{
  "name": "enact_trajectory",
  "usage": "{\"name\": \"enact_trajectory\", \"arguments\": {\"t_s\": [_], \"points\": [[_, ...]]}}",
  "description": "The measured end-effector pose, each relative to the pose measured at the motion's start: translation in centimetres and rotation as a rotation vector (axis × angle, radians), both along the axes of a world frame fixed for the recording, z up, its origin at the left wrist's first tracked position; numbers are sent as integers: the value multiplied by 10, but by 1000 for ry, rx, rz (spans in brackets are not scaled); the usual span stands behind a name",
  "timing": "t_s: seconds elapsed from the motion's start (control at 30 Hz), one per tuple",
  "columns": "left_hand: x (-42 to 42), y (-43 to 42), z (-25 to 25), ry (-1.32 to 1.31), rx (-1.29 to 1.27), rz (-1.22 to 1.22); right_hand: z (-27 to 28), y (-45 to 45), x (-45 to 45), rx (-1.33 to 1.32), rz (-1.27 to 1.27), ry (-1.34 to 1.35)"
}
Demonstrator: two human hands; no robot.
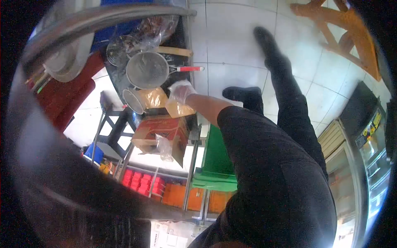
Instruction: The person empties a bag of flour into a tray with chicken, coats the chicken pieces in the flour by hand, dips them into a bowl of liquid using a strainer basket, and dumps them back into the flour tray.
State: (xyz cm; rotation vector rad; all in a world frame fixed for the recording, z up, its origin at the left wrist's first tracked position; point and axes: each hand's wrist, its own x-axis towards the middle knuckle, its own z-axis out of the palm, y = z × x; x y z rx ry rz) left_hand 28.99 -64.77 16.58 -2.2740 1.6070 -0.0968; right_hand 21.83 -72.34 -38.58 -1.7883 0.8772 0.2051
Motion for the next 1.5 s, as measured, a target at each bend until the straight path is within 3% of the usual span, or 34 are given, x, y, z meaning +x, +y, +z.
{"name": "enact_trajectory", "arguments": {"t_s": [0.1, 0.17, 0.27, 0.3, 0.4, 0.53, 0.6, 0.63, 0.67, 0.73, 0.77, 0.8, 0.9, 0.97, 1.0, 1.07, 1.1, 1.17, 1.2, 1.23, 1.37, 1.4, 1.43, 1.47, 1.5], "points": [[1, 0, 4, -2, -8, -1, 30, -18, -5, 251, 34, 100], [2, 1, 9, 1, -6, 3, 3, 15, 2, 84, 228, -140], [-2, 4, 23, 4, -2, 27, 9, 25, -10, -106, 440, -180], [-5, 5, 29, 1, -1, 38, 114, -36, -68, 236, -20, -370], [-14, 9, 50, -23, 51, 92, 184, -91, -117, 199, 41, -326], [-27, -13, 64, -69, 210, 177, 318, -210, -200, 46, 290, 18], [-39, -38, 72, 106, -56, 185, 401, -275, -232, -69, 482, 194], [-24, -9, 57, -89, 17, -108, 438, -296, -252, -193, 440, 70], [-29, -17, 59, -43, 55, 105, 476, -318, -272, -334, 396, -49], [-43, -53, 76, -3, -6, 199, 540, -364, -301, -756, 428, -192], [-49, -69, 89, -32, -82, 79, 557, -391, -308, -806, 475, -211], [-44, -69, 83, -43, -133, 121, 568, -415, -313, -759, 480, -135], [-32, -67, 68, 291, -443, 467, 666, -437, -298, -778, 452, -135], [-71, -112, 114, 92, -546, 71, 730, -432, -271, -837, 435, -238], [-83, -129, 120, 165, -545, 66, 752, -426, -254, -698, 368, -164], [-101, -169, 130, 370, -470, 163, 760, -412, -208, -572, 358, -101], [-108, -186, 143, 496, -414, 257, 743, -402, -182, -449, 306, -242], [-84, -190, 79, 411, -633, 265, 727, -378, -131, -325, 312, -385], [-74, -187, 63, 374, -714, 278, 730, -363, -106, -439, 463, -481], [-67, -181, 80, 620, -906, 426, 730, -353, -83, -552, 610, -581], [-50, -156, 143, 1704, -1632, 890, 718, -328, -24, -717, 800, -673], [-44, -151, 145, 2004, -1785, 979, 725, -323, -19, -435, 737, -663], [-25, -135, 130, 2002, -1801, 984, 737, -315, -12, -158, 660, -640], [2, -111, 102, 1646, -1714, 643, 745, -309, -6, 119, 569, -607], [19, -103, 100, 1480, -1628, 496, 751, -306, 0, 127, 569, -598]]}}
